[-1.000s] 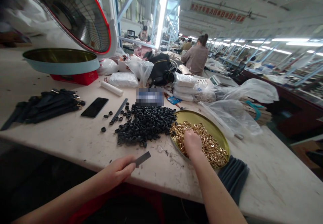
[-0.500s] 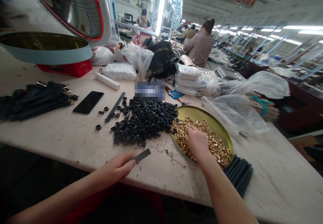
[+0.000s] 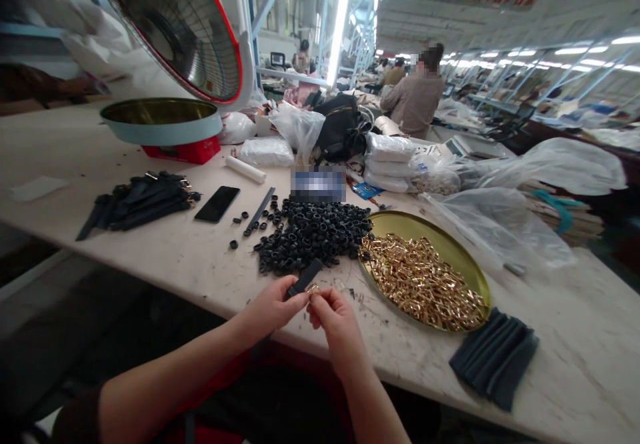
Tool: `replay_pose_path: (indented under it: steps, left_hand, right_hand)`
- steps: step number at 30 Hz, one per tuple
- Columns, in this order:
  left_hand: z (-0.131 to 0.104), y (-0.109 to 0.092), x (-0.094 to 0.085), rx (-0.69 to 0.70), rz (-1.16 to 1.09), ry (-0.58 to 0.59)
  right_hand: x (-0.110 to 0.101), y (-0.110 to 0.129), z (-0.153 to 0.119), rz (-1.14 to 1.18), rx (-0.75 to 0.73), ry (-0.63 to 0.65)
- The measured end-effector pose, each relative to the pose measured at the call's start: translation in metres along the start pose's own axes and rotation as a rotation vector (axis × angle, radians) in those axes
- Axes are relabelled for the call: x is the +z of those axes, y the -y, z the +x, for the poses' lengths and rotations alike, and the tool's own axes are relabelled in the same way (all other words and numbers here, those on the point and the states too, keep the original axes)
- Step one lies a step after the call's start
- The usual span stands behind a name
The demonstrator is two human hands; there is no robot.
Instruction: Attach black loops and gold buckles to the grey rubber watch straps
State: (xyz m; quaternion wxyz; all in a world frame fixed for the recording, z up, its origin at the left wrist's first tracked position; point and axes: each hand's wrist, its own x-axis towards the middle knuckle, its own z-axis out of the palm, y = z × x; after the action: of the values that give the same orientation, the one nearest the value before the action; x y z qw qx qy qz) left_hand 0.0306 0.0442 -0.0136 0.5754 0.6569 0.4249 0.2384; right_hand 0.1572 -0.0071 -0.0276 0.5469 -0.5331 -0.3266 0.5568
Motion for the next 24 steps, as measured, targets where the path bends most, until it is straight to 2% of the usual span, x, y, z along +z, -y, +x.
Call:
replay_pose_path:
  steps: [2, 5, 10, 14, 18, 21, 24]
  left_hand:
    - [-0.008, 0.004, 0.000, 0.029, 0.015, -0.043]
    - [-0.018, 0.007, -0.002, 0.045, 0.030, -0.017]
    - [-0.026, 0.006, -0.009, 0.025, 0.093, -0.030]
    - [-0.030, 0.006, -0.009, -0.038, 0.095, 0.075]
    - [-0.031, 0.010, -0.007, -0.172, -0.006, 0.208]
    - [-0.030, 0.011, -0.013, -0.190, -0.029, 0.284]
    - [-0.031, 0.011, -0.023, -0.093, 0.089, 0.210]
  right_hand:
    - [0.008, -0.007, -0.006, -0.037, -0.026, -0.039]
    - [0.010, -0.010, -0.012, -0.064, -0.129, -0.085]
    - [0.003, -0.003, -0.027, -0.170, -0.175, 0.069]
    - [-0.005, -0.004, -0.035, -0.251, -0.222, 0.071]
    - [-0.007, -0.013, -0.030, -0.154, -0.110, 0.148]
    - [-0.007, -0.019, -0.022, -0.025, -0.033, 0.052]
    - [-0.004, -0.021, -0.015, 0.220, 0.087, -0.126]
